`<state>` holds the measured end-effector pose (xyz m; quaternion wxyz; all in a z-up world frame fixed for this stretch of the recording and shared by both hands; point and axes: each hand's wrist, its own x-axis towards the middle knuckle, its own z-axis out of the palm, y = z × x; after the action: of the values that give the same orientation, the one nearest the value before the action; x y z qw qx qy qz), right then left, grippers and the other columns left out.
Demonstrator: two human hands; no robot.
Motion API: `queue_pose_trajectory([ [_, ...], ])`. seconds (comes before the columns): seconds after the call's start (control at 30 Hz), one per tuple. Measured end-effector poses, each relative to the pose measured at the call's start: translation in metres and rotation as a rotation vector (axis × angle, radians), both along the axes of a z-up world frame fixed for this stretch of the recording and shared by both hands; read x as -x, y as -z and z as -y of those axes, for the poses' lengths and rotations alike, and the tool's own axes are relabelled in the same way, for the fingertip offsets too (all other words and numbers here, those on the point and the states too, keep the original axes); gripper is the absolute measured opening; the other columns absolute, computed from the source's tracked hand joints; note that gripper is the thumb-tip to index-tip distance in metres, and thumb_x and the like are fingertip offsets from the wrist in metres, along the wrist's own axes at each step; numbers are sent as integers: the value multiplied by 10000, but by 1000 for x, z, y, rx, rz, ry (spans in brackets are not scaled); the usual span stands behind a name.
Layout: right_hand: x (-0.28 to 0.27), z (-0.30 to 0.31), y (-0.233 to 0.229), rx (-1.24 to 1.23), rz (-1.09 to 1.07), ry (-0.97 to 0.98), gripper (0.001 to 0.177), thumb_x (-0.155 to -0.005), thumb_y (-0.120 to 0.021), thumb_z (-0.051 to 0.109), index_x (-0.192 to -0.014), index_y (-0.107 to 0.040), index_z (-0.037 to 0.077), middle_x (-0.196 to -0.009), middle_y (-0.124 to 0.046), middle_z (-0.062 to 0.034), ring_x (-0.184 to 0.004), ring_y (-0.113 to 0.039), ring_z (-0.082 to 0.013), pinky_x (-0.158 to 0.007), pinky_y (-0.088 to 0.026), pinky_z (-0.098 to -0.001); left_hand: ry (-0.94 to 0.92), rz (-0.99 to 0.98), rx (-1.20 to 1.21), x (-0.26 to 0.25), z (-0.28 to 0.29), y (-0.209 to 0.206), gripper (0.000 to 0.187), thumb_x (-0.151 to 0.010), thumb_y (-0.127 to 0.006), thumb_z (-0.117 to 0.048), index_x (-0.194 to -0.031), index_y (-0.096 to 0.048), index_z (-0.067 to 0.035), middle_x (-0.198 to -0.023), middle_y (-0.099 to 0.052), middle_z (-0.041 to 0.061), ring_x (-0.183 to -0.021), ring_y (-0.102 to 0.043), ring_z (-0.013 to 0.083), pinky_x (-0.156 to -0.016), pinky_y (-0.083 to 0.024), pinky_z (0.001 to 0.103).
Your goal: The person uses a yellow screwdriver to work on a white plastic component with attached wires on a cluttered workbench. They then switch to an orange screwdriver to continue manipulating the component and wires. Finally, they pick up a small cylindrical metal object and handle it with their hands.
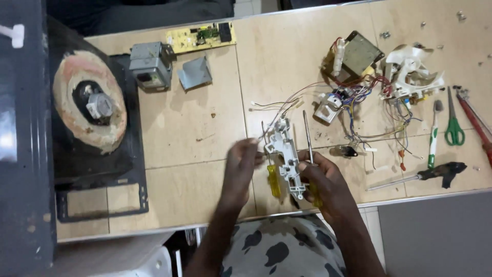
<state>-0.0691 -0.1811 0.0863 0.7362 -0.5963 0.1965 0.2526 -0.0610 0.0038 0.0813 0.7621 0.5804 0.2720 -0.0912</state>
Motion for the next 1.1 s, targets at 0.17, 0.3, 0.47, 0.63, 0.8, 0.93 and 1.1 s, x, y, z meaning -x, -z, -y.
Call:
queue_pose_trajectory([
  [0.17,8,-2,15,-32,17,-4,365,-902,-666,138,-1237,-592,13,-809,-558,-46,-685,-584,-149,-402,-376,-204,-24,-8,397,-16,28,17,392,-936,-721,-315,-1175,-581,-37,-951,-533,39,-847,-585,129,-796,-527,291],
  [0.3,2,-9,-7,63,-165,5,443,-865,-662,155,-1306,-620,139,-875,-635,-93,-637,-525,-159,-458,-301,-271,-23,-34,528,-26,42,18,354,-863,-732,-243,-1130,-580,-68,-1039,-729,175,-929,-714,294,-768,-573,383],
  [0.47,-2,3,-4,73,-99,-80,301,-898,-673,172,-1183,-616,91,-742,-552,-102,-563,-451,-136,-414,-223,-267,-129,-138,436,-29,45,30,269,-914,-718,-273,-956,-508,-109,-863,-542,56,-766,-541,188,-683,-454,337],
  [0.63,-6,16,-22,332,-118,-255,257,-918,-663,328,-1012,-677,89,-697,-716,-154,-416,-242,-104,-375,-204,-272,-177,-235,438,-32,38,15,241,-965,-625,-239,-1142,-599,-77,-1072,-695,116,-1009,-688,267,-883,-512,372],
  [0.8,-3,52,-18,745,95,-185,226,-936,-702,240,-804,-646,66,-724,-708,-105,-707,-610,-220,-702,-449,-370,11,-406,395,-32,14,33,218,-1028,-560,-232,-1018,-667,-42,-790,-670,95,-662,-646,209,-520,-497,298],
  [0.93,-24,38,-9,746,583,-212,398,-838,-759,104,-1225,-684,56,-1275,-668,-143,-1139,-684,-282,-873,-653,-355,242,-421,247,-33,8,29,291,-1084,-485,-278,-1037,-632,-32,-900,-607,83,-734,-540,209,-617,-471,310],
  [1.1,-50,8,30,627,668,-300,301,-852,-829,127,-1144,-766,90,-1003,-775,-171,-1001,-729,-421,-809,-601,-500,200,-374,415,-35,-3,28,332,-900,-714,-284,-1030,-685,20,-920,-709,179,-785,-733,279,-710,-617,432],
])
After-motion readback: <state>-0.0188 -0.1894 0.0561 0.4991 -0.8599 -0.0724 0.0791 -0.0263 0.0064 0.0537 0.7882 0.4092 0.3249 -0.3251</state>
